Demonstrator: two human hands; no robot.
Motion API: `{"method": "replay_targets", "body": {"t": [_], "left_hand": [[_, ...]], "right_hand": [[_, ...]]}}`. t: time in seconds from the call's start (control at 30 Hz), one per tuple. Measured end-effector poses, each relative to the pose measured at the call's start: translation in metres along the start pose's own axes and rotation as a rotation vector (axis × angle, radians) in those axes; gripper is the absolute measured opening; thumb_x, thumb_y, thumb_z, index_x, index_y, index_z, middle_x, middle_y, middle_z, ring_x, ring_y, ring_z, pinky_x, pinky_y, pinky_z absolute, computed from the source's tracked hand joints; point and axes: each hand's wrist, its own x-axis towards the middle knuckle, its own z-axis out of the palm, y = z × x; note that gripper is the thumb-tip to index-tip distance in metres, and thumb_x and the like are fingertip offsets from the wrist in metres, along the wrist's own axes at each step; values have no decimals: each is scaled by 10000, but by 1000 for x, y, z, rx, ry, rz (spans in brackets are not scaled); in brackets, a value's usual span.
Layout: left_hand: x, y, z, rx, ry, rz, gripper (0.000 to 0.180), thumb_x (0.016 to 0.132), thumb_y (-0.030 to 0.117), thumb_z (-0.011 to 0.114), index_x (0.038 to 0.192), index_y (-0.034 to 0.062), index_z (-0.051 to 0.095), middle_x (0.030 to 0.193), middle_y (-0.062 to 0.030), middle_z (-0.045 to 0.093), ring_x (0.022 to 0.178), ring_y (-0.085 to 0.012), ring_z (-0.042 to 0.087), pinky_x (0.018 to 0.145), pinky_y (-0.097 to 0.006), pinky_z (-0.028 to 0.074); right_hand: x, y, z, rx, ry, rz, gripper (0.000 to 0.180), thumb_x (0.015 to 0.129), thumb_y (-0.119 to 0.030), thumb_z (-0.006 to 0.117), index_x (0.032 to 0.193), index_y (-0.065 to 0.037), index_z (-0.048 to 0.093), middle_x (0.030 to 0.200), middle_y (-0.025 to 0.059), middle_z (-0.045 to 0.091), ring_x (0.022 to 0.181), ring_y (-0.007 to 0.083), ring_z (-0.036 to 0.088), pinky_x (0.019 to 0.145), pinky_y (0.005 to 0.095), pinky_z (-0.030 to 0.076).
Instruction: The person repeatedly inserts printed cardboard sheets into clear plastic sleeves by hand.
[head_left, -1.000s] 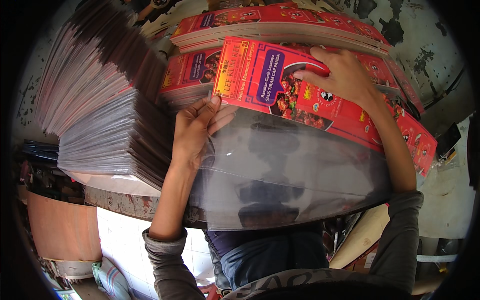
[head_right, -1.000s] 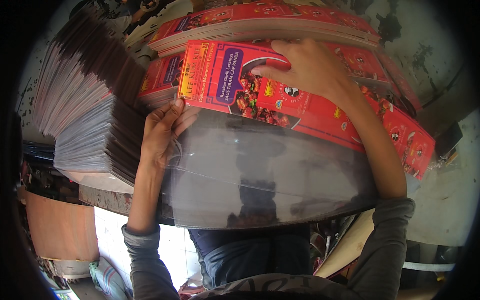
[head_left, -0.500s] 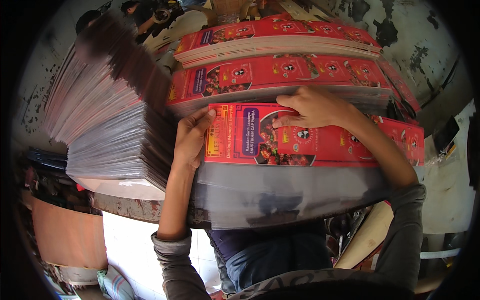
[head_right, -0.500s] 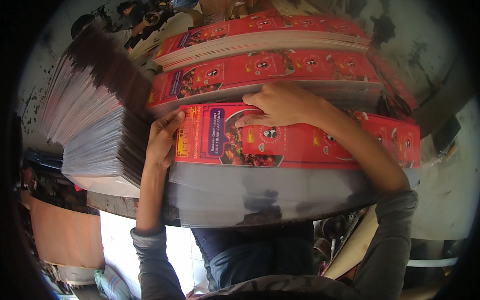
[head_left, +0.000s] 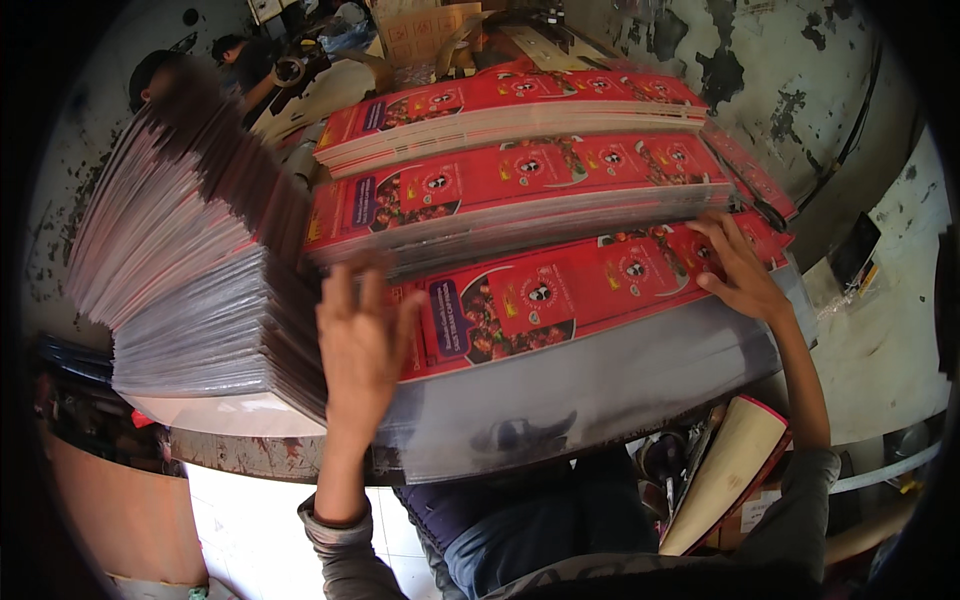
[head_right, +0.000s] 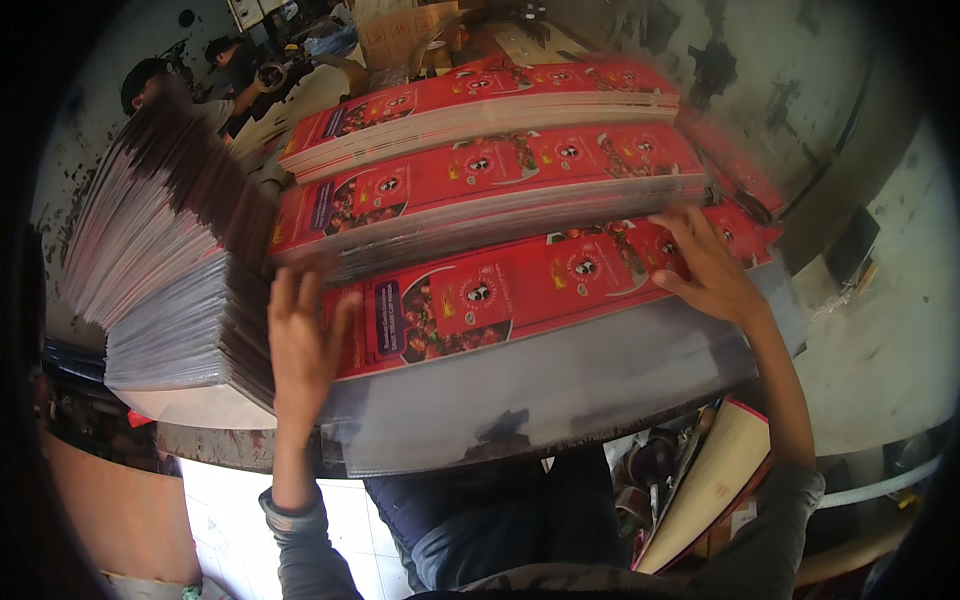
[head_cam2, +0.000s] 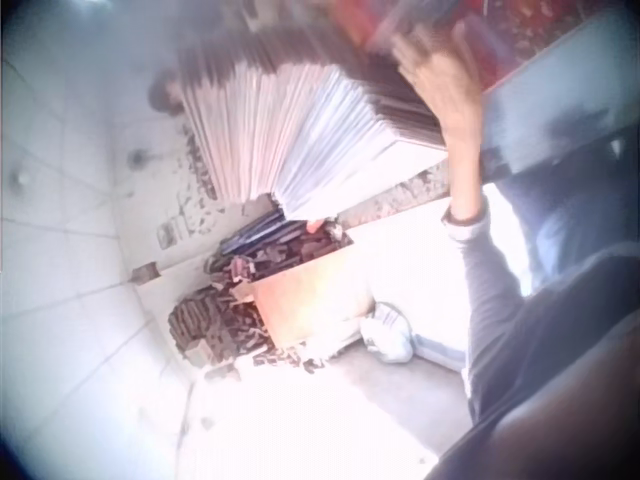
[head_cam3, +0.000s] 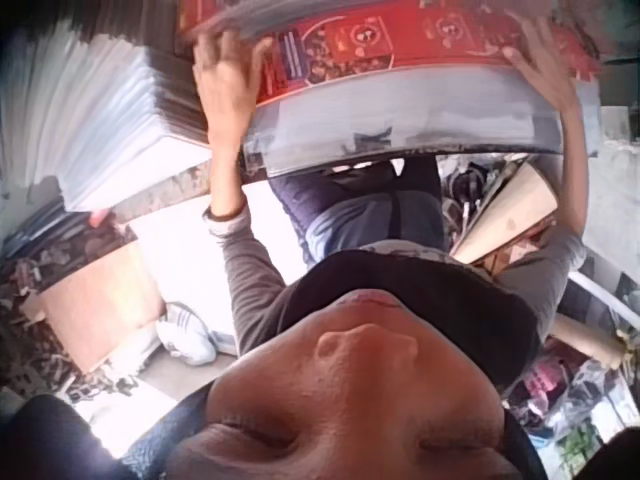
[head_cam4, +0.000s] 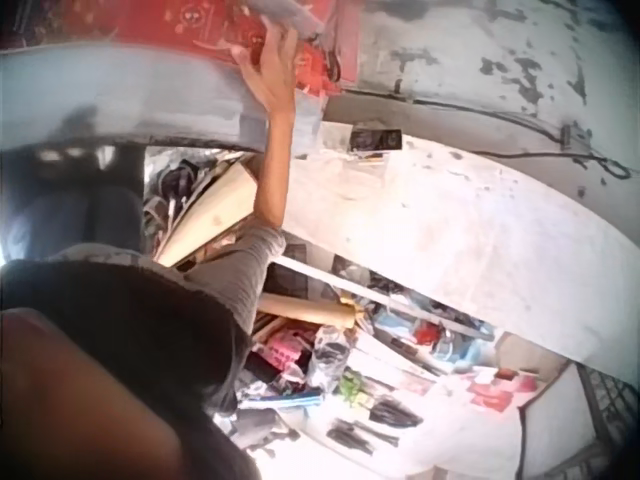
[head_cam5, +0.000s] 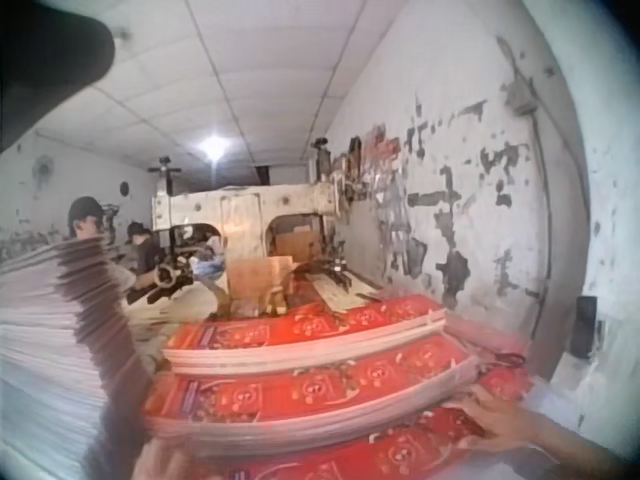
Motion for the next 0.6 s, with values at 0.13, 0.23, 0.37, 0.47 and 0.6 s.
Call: {"method": "replay_targets", "body": {"t": [0.13,0.23,0.37,0.47,0.6], "left_hand": [[-7,25,11,-188,-338,201,591,782,332,644,1263,59,438,1244,-169,420,1107,-379,440,931,-454,363],[-8,18,15,-189,-333,216,671,786,435,608,1310,74,392,1291,-198,376,1148,-408,405,976,-500,304],[-8,16,16,-117,-322,216,695,748,466,640,1297,102,418,1248,-215,400,1103,-393,420,943,-503,320],[-2,18,18,-142,-309,243,694,714,429,685,1275,97,446,1207,-207,419,1056,-377,445,914,-501,335],[4,14,19,-225,-277,248,685,661,386,741,1225,88,492,1149,-188,446,1014,-356,467,866,-474,356]], "right_hand": [[-1,21,3,-84,3,77,647,790,-453,576,1300,-103,388,1284,164,360,1184,364,372,1002,478,259],[2,18,5,-125,0,74,668,770,-438,597,1308,-100,390,1285,158,365,1192,353,366,1014,486,238],[3,9,5,-135,-37,106,722,724,-403,640,1322,-91,383,1294,150,366,1201,340,357,1032,503,208],[3,14,7,-176,-11,102,754,691,-383,665,1323,-85,379,1294,147,366,1196,339,357,1047,506,186],[7,15,6,-121,-24,98,760,689,-371,666,1329,-83,373,1286,141,369,1200,343,351,1063,500,159]]}}
